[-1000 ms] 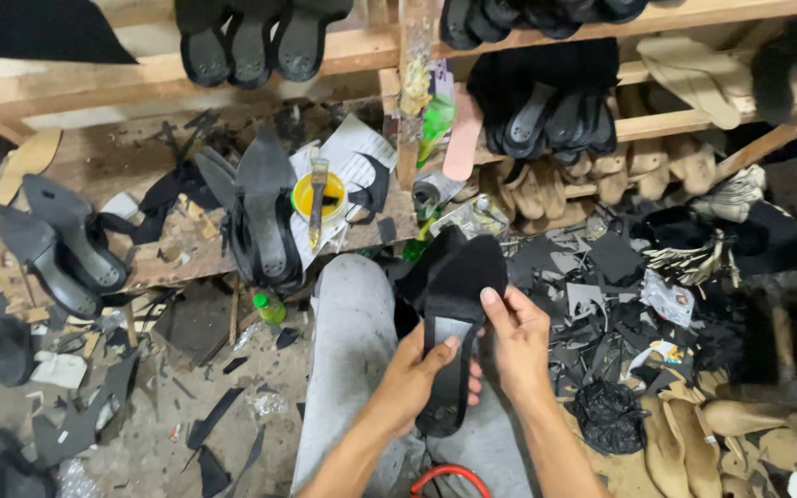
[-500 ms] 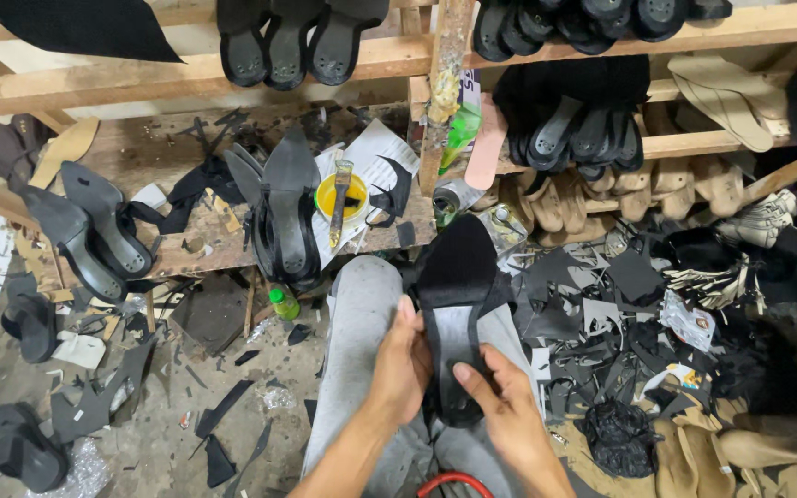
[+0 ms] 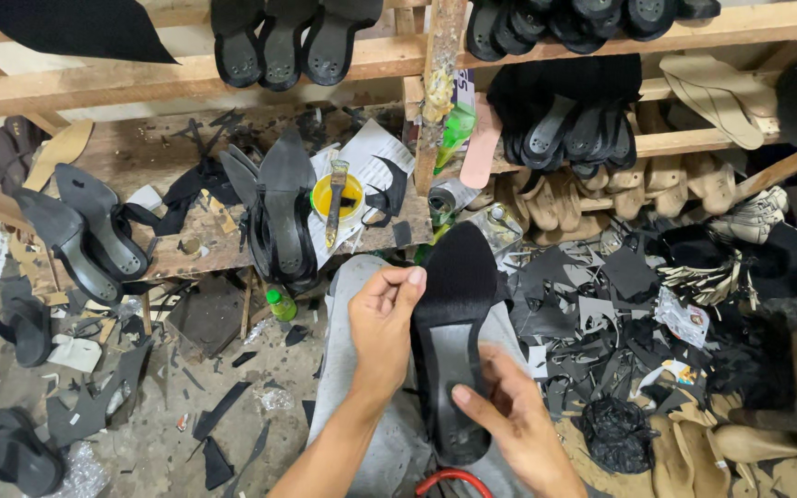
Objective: The person cuts black foam insoles to fit shoe soles using red-handled scissors. They repeatedly place the foam on the sole, trim the edges, and check the fit, handling multiple soles and foam pieces.
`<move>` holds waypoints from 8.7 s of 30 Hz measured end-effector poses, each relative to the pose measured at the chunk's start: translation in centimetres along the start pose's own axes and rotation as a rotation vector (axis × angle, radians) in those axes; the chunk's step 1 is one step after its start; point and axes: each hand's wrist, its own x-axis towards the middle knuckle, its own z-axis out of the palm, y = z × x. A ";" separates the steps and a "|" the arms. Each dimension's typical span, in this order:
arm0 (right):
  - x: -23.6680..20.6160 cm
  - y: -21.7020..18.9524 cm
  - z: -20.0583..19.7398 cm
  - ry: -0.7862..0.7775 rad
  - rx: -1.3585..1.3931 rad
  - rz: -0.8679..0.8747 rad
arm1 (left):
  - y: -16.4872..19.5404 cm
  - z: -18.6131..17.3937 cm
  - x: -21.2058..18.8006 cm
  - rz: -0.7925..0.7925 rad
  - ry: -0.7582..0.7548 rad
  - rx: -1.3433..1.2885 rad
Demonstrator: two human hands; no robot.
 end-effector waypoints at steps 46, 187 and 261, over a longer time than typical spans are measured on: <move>2.4 0.4 -2.2 0.285 -0.102 -0.076 | 2.3 0.0 -3.4 -0.198 -0.249 0.107; 11.3 8.3 0.1 0.135 0.741 -0.050 | 2.8 -9.4 0.9 -0.162 -0.154 0.496; 12.3 9.3 1.9 0.112 0.754 0.058 | -2.6 -9.5 -1.3 0.403 0.237 0.814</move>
